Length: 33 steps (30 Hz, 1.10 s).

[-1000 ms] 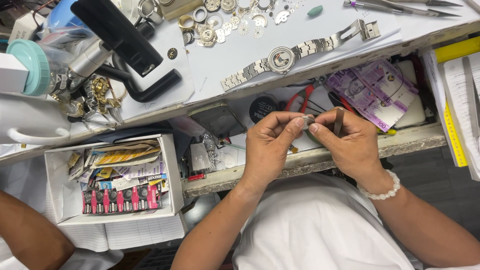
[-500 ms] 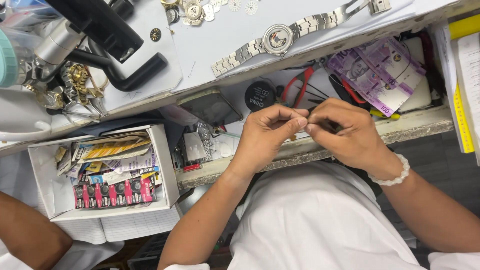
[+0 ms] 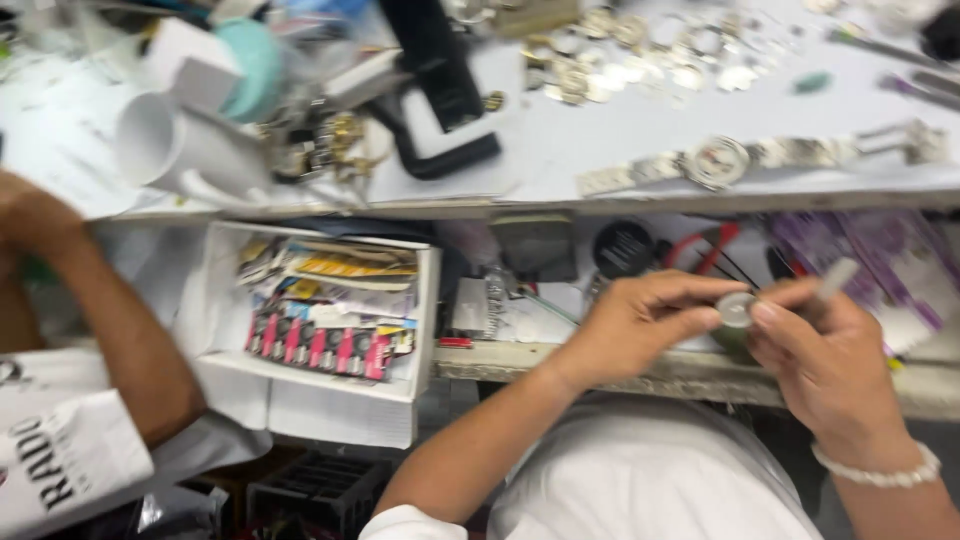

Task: Replacing a battery in a wristwatch using specialized tools on a repair bench.

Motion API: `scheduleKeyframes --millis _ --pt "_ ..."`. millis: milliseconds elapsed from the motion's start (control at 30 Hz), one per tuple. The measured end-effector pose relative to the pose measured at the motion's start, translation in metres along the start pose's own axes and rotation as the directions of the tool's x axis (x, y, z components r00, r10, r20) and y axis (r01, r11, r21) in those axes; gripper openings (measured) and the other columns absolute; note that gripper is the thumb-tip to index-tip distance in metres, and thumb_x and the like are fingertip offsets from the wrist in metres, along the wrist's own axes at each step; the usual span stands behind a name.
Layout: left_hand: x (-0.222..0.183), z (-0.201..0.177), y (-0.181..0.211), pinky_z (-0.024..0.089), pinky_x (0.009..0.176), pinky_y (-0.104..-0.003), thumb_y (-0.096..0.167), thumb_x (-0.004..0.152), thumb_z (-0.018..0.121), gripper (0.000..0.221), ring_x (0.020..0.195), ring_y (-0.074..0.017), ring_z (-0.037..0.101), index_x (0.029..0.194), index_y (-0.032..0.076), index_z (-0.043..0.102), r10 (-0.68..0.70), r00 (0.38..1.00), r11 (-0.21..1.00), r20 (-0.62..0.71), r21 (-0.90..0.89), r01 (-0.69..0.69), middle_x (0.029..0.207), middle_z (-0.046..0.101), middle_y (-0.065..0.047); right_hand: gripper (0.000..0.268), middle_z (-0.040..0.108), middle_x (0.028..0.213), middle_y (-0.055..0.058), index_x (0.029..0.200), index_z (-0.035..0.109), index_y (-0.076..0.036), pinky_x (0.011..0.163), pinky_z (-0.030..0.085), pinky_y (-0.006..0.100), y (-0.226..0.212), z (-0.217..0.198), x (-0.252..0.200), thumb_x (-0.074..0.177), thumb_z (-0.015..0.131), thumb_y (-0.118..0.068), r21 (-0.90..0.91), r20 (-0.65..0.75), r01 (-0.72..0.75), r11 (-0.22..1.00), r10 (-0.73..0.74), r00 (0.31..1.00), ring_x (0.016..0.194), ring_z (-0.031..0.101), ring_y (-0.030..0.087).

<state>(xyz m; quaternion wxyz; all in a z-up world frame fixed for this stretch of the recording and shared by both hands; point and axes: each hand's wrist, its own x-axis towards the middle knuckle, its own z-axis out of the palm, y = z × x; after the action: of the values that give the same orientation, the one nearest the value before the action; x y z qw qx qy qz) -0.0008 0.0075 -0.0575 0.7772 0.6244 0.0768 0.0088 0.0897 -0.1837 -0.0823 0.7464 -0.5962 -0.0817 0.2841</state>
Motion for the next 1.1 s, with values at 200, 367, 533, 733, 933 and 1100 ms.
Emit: scheduleKeyframes --millis 200,367,533,733,933,1100 --pt "-0.014 -0.002 -0.017 0.057 0.082 -0.030 0.025 0.108 0.075 0.054 0.091 -0.0152 0.066 0.154 0.034 0.048 0.484 0.874 0.614 0.037 0.698 -0.369 0.114 0.071 0.002 0.009 0.057 0.079 0.011 0.102 0.060 -0.002 0.055 0.035 0.027 0.007 0.019 -0.006 0.105 0.067 -0.005 -0.162 -0.207 -0.003 0.987 -0.031 0.978 0.059 0.041 0.013" --pt "-0.015 -0.011 -0.002 0.057 0.083 -0.031 0.020 0.102 0.078 0.042 0.089 -0.0162 0.068 0.139 0.026 0.059 0.500 0.866 0.655 0.002 0.653 -0.380 0.112 0.072 0.001 0.010 0.051 0.070 0.009 0.098 0.061 -0.001 0.056 0.036 0.030 0.012 0.019 -0.002 0.105 0.064 -0.007 -0.207 -0.097 0.026 0.978 -0.047 0.994 0.059 0.043 0.015" --pt "-0.024 -0.015 0.003 0.055 0.085 -0.028 0.029 0.102 0.078 0.045 0.091 -0.0124 0.066 0.142 0.035 0.058 0.469 0.883 0.700 0.030 0.597 -0.392 0.113 0.073 0.007 0.014 0.051 0.081 0.011 0.110 0.061 0.002 0.061 0.042 0.039 0.029 -0.004 0.003 0.111 0.059 -0.011 -0.188 -0.046 -0.106 0.976 0.099 0.994 0.065 0.046 0.022" --pt "-0.029 -0.021 0.017 0.056 0.090 -0.019 0.019 0.095 0.079 0.044 0.099 -0.0048 0.068 0.137 0.021 0.070 0.060 0.996 0.989 0.060 -0.139 -0.052 0.114 0.074 0.003 0.012 0.045 0.071 0.007 0.109 0.065 -0.002 0.054 0.030 0.033 0.026 0.000 0.002 0.107 0.058 -0.012 -0.010 0.066 -0.141 0.990 0.142 0.988 0.063 0.041 0.017" --pt "-0.032 -0.018 0.008 0.058 0.092 -0.025 0.016 0.105 0.070 0.050 0.111 -0.0115 0.067 0.153 0.009 0.060 0.018 0.975 0.883 0.219 -0.462 0.088 0.139 0.069 -0.004 0.018 0.044 0.066 0.007 0.093 0.058 -0.008 0.064 0.042 0.032 0.031 0.023 -0.004 0.107 0.060 -0.018 0.236 0.069 -0.206 0.950 0.196 0.978 0.059 0.042 0.015" --pt "-0.023 -0.012 -0.012 0.061 0.093 -0.037 0.028 0.098 0.071 0.038 0.113 -0.0194 0.064 0.128 0.005 0.067 0.143 0.977 0.960 -0.160 -0.218 -0.176 0.128 0.063 -0.008 0.024 0.054 0.066 0.006 0.105 0.071 0.002 0.050 0.035 0.029 0.035 0.043 -0.007 0.093 0.071 -0.019 0.192 -0.018 -0.203 0.960 0.210 0.977 0.057 0.046 0.014"
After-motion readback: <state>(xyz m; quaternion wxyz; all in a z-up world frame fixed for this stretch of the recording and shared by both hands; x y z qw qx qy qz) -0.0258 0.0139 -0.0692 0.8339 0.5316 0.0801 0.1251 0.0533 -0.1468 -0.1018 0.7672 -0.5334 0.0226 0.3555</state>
